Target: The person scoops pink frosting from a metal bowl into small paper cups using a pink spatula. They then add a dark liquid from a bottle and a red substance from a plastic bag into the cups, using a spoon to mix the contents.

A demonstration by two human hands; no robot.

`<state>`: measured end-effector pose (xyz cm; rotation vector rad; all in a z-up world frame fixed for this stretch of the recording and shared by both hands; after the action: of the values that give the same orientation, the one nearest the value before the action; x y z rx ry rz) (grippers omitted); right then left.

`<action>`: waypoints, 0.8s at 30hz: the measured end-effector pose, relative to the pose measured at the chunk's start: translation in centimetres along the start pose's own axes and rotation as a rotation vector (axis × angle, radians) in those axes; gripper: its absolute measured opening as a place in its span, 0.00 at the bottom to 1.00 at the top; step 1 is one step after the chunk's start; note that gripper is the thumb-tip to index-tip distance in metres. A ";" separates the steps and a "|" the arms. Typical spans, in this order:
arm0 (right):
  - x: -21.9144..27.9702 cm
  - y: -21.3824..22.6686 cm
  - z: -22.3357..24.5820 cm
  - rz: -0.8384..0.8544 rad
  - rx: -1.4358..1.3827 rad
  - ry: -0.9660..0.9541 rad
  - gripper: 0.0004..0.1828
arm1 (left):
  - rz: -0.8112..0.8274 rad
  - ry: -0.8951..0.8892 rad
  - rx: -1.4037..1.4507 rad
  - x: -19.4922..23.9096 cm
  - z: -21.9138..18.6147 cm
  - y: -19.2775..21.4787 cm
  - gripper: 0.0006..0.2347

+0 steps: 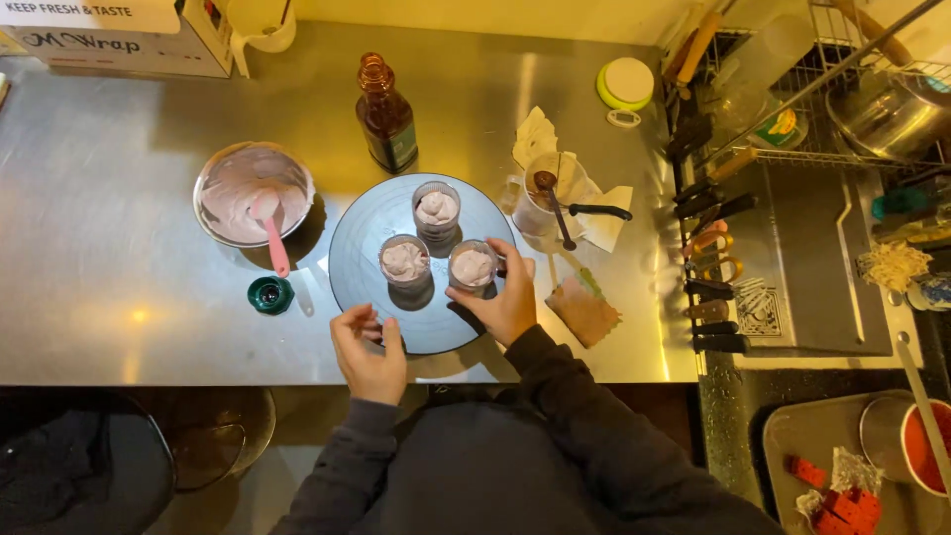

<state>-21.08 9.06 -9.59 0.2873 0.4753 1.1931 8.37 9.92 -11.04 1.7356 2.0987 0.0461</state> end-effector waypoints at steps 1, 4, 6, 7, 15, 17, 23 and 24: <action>0.0 0.0 -0.4 -0.002 -0.002 0.001 0.60 | 0.001 -0.003 -0.001 -0.8 -0.5 -0.4 0.16; 0.4 1.2 -1.6 -0.067 -0.056 -0.029 0.51 | 0.067 -0.066 -0.097 -3.3 -2.3 -1.7 0.26; 1.7 4.4 -2.2 -0.153 -0.023 -0.069 0.53 | 0.151 -0.093 -0.093 -4.1 -2.9 -2.7 0.34; 2.5 5.9 -1.8 -0.161 -0.019 -0.075 0.53 | 0.161 -0.095 -0.089 -4.2 -3.0 -2.8 0.34; 9.2 13.8 -12.0 -0.296 0.110 -0.330 0.49 | 0.155 -0.129 -0.189 -3.7 -4.4 -3.7 0.45; 9.1 13.9 -15.6 -0.258 0.125 -0.412 0.49 | 0.154 -0.100 -0.185 -3.9 -3.9 -4.2 0.45; 8.1 16.2 -15.2 -0.087 0.161 -0.592 0.43 | 0.080 0.013 -0.163 -5.2 -2.8 -4.8 0.45; 7.6 16.6 -13.8 -0.052 0.171 -0.554 0.37 | 0.055 0.051 -0.138 -5.4 -2.5 -4.8 0.45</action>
<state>-39.31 21.52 -15.50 0.7245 0.0973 0.9703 3.79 4.30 -8.56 1.7255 2.0321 0.2482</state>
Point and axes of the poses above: each hand's wrist, its own x-axis away from the middle knuckle, its own y-axis out of the back of the hand, z = x × y, the point moved 9 cm from there along -x, towards the middle knuckle, and after that the axes turned 8 degrees about z, right-handed, at the moved point
